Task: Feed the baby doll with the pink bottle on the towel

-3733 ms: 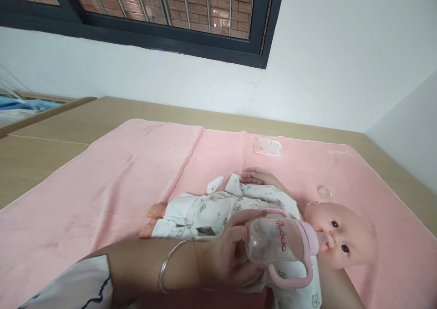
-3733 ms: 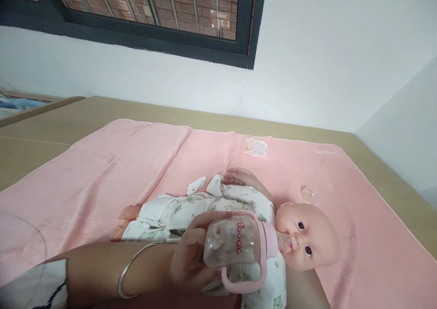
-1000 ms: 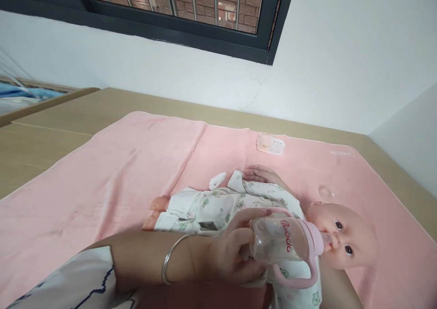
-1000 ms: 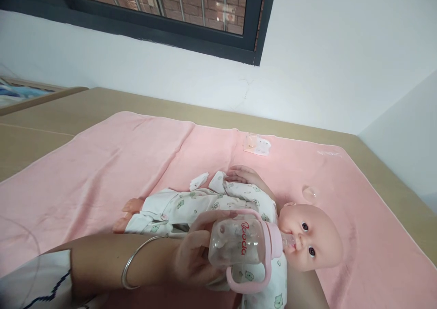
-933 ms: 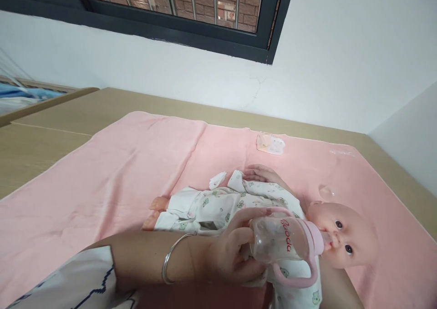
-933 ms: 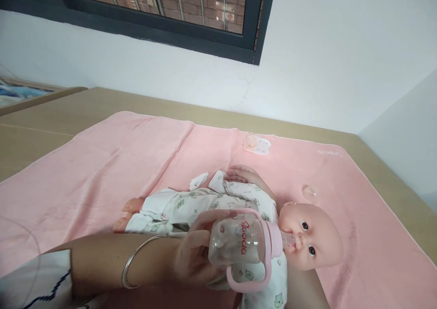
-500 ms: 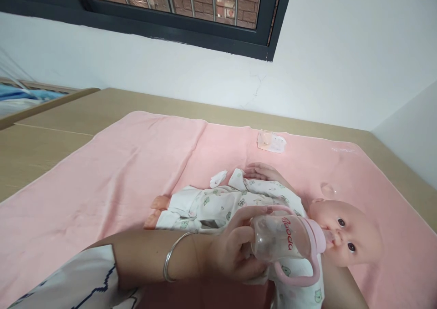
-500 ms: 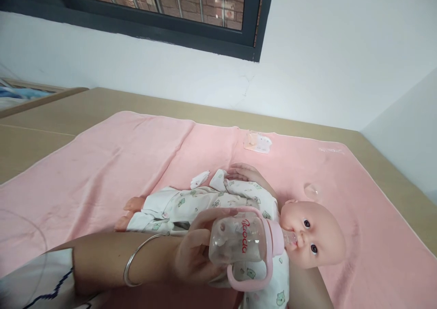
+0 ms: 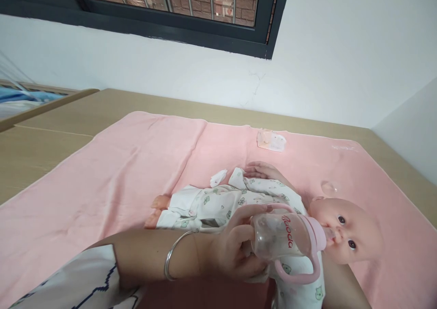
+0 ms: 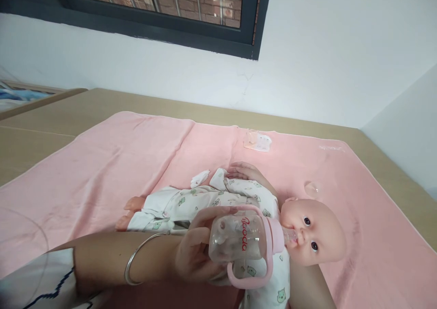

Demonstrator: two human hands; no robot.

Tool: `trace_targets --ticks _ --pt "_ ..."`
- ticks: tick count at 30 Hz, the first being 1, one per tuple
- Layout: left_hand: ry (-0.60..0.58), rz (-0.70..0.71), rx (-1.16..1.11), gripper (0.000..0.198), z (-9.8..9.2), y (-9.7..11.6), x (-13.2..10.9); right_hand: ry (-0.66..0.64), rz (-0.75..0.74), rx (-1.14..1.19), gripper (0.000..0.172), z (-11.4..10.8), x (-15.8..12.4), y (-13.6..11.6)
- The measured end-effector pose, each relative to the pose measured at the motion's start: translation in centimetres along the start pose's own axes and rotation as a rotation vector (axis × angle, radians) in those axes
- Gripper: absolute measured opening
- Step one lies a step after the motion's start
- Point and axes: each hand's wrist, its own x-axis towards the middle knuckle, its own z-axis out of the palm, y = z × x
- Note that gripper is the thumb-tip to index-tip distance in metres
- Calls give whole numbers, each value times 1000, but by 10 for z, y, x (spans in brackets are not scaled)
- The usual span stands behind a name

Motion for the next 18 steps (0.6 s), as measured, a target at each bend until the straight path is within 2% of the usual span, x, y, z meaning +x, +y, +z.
trace_targets --ticks 3,7,13,18 --pt "2 13 -11 54 0 -1 0 7 13 28 37 1 -7 1" --pt "-30 23 -7 56 -1 0 0 54 50 124 32 11 -10 -11" --pt "-16 7 37 53 -4 0 -5 247 13 151 27 31 -18 -25" --pt "9 24 64 56 -5 -1 -7 268 38 164 23 43 -21 -28"
